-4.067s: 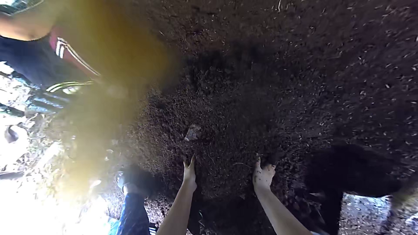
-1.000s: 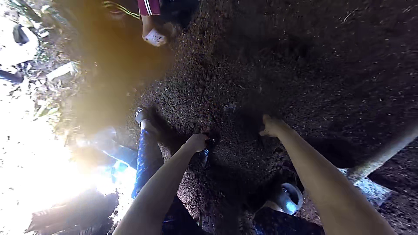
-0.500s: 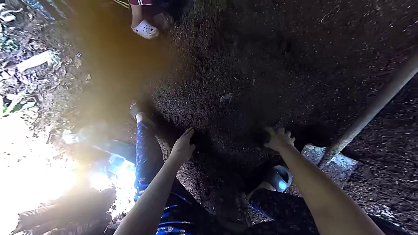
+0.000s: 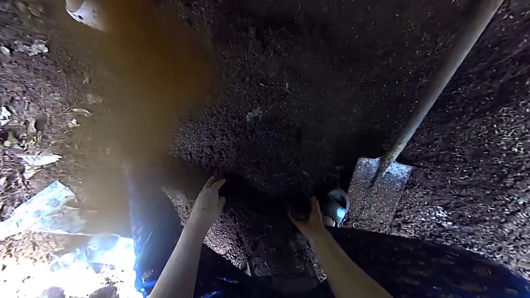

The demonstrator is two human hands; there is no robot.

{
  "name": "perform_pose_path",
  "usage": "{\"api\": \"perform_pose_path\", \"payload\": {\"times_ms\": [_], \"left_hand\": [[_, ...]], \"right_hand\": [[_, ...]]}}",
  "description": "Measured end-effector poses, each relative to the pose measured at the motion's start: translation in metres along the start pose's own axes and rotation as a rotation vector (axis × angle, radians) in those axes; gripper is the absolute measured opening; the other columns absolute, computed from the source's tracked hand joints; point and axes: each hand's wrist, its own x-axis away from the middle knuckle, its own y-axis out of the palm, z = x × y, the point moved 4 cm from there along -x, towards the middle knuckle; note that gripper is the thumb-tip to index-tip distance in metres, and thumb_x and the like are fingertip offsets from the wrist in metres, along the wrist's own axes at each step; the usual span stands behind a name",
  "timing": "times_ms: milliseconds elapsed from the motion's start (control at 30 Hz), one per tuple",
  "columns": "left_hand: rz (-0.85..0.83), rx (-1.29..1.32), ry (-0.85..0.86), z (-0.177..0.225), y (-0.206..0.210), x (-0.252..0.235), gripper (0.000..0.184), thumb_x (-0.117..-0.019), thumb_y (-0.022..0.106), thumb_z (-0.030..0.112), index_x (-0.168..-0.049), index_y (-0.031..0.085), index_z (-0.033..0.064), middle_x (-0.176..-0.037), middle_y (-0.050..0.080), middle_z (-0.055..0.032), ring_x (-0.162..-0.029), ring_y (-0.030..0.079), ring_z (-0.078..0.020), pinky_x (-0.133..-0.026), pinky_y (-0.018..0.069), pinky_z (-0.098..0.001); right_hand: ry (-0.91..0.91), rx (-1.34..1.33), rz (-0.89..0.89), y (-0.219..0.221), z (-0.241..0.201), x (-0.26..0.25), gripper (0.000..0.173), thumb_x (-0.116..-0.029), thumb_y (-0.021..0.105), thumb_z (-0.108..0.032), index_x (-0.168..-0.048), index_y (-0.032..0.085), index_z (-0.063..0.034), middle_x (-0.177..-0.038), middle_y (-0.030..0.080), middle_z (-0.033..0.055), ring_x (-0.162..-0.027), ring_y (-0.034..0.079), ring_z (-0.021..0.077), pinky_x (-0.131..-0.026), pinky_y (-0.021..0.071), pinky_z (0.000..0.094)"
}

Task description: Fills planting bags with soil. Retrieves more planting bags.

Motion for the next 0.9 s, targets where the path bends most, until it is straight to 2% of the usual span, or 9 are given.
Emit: {"api": "perform_pose_path", "payload": {"times_ms": [133,200,267,333,433,500,633,700,900], "left_hand": [[-0.118,-0.068,-0.059,-0.007,-0.008,0.003,0.054,-0.0998,0.058,0.006,-0.153,0.049,0.0087,-0.164,0.035,-0.0205,-0.149,0.04,-0.0351,-0.12,0.0368,-0.0503],[-0.148,-0.042,-0.049,-0.01,-0.013,0.002,0.057,-0.0997,0.057,0.005,-0.155,0.044,0.0051,-0.166,0.033,-0.0171,-0.151,0.037,-0.0311,-0.122,0.0336,-0.0475],[-0.16,0.01,-0.019,-0.008,-0.016,-0.002,0.059,-0.0996,0.057,0.004,-0.157,0.04,0.0028,-0.167,0.032,-0.0134,-0.152,0.036,-0.0269,-0.124,0.0316,-0.0444],[-0.153,0.067,-0.009,-0.003,-0.016,-0.011,0.06,-0.0993,0.057,0.003,-0.157,0.041,0.0036,-0.168,0.031,-0.0113,-0.151,0.038,-0.0256,-0.123,0.033,-0.044],[-0.097,0.155,-0.034,0.003,-0.02,-0.022,0.061,-0.0982,0.058,0.003,-0.157,0.041,0.0045,-0.168,0.03,-0.0103,-0.151,0.038,-0.0242,-0.122,0.0337,-0.0439],[-0.056,0.225,-0.046,0.004,-0.023,-0.026,0.061,-0.0974,0.058,0.002,-0.156,0.041,0.004,-0.168,0.03,-0.0106,-0.151,0.038,-0.0238,-0.123,0.0332,-0.0436],[-0.005,0.326,-0.038,-0.001,-0.026,-0.035,0.061,-0.097,0.06,0.004,-0.155,0.042,0.0028,-0.166,0.034,-0.0125,-0.149,0.04,-0.0254,-0.122,0.0342,-0.0453],[-0.01,0.347,-0.042,-0.002,-0.024,-0.035,0.06,-0.0981,0.061,0.005,-0.156,0.042,0.0039,-0.166,0.035,-0.0121,-0.149,0.042,-0.0261,-0.121,0.0351,-0.0469],[-0.022,0.368,0.01,-0.017,-0.009,-0.033,0.062,-0.0971,0.062,0.005,-0.156,0.042,0.008,-0.161,0.043,-0.0122,-0.142,0.05,-0.0285,-0.115,0.0418,-0.0516]], "right_hand": [[-0.004,-0.343,-0.089,0.05,0.032,-0.026,0.065,-0.1004,0.042,-0.065,-0.153,0.035,-0.0272,-0.15,0.05,0.0099,-0.132,0.055,0.033,-0.099,0.0525,0.059],[-0.056,-0.302,-0.159,0.09,0.017,-0.031,0.066,-0.1008,0.041,-0.065,-0.154,0.034,-0.0267,-0.15,0.05,0.0103,-0.133,0.054,0.0325,-0.1,0.0517,0.0595],[-0.17,-0.171,-0.303,0.144,-0.007,-0.039,0.064,-0.1027,0.032,-0.065,-0.154,0.033,-0.0257,-0.147,0.05,0.0093,-0.133,0.052,0.029,-0.101,0.0483,0.0582],[-0.298,-0.055,-0.485,0.202,-0.03,-0.053,0.063,-0.1039,0.023,-0.065,-0.151,0.036,-0.0253,-0.138,0.057,0.0061,-0.124,0.059,0.0231,-0.096,0.0532,0.0511],[-0.377,0.001,-0.646,0.282,-0.055,-0.056,0.051,-0.1056,0.033,-0.058,-0.144,0.037,-0.0243,-0.118,0.06,0.006,-0.1,0.063,0.0206,-0.084,0.0559,0.0446],[-0.374,0.029,-0.734,0.31,-0.064,-0.046,0.057,-0.1059,0.038,-0.056,-0.154,0.028,-0.0263,-0.132,0.056,0.0117,-0.105,0.064,0.026,-0.085,0.0575,0.0449],[-0.305,0.145,-0.803,0.305,-0.07,-0.02,0.062,-0.1047,0.035,-0.06,-0.153,0.031,-0.0216,-0.134,0.058,0.0182,-0.107,0.068,0.0326,-0.086,0.0601,0.0477],[-0.286,0.269,-0.775,0.281,-0.065,-0.006,0.06,-0.1051,0.031,-0.061,-0.15,0.032,-0.0209,-0.127,0.062,0.0182,-0.099,0.07,0.032,-0.079,0.0619,0.0461],[-0.207,0.622,-0.735,0.211,-0.038,0.041,0.06,-0.1051,0.04,-0.054,-0.156,0.032,-0.0231,-0.135,0.058,0.0188,-0.106,0.069,0.0359,-0.081,0.0618,0.0539]]}}
